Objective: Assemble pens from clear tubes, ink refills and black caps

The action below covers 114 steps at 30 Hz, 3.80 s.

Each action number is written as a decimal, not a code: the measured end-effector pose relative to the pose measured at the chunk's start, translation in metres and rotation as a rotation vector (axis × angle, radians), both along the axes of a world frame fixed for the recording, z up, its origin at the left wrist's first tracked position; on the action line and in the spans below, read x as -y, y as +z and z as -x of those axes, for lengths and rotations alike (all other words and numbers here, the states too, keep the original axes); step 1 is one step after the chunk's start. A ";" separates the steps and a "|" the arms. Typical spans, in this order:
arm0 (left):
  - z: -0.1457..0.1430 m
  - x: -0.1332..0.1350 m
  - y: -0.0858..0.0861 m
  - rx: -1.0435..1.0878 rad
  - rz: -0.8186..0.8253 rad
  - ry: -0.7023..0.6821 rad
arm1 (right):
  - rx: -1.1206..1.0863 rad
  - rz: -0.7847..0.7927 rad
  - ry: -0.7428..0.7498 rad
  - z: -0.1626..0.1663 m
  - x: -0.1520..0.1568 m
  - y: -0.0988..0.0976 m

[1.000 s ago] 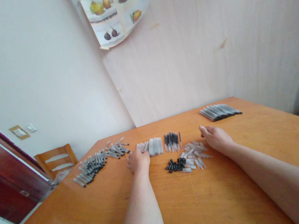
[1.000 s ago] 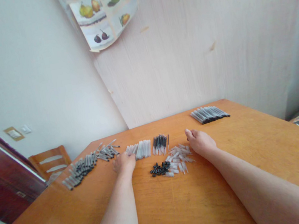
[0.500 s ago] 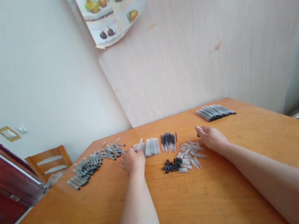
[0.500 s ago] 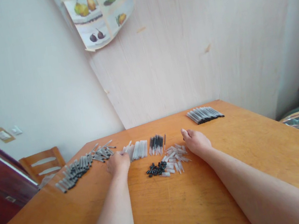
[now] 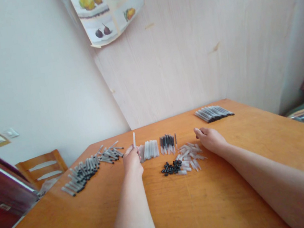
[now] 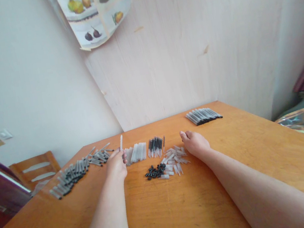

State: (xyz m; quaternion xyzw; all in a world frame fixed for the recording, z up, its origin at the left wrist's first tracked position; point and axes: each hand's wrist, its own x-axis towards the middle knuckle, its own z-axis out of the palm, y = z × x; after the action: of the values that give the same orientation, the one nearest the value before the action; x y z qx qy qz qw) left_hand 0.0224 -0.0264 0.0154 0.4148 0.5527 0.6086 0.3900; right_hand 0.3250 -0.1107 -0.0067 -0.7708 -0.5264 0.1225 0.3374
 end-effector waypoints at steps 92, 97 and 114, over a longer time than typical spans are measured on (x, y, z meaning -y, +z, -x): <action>-0.025 0.034 0.012 -0.978 -0.595 0.292 | 0.274 0.229 0.187 0.069 -0.080 0.029; -0.025 0.033 0.011 -0.978 -0.594 0.293 | 0.283 0.229 0.234 0.083 -0.075 0.032; -0.026 0.036 0.012 -0.966 -0.591 0.279 | 0.397 0.324 0.267 0.123 -0.050 0.039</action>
State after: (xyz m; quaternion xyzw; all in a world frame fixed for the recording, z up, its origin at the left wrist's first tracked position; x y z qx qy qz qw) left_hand 0.0487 -0.0623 0.0278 0.6599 0.5241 0.5243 -0.1224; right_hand 0.2020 -0.0604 0.0318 -0.7474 -0.6525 0.0953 0.0811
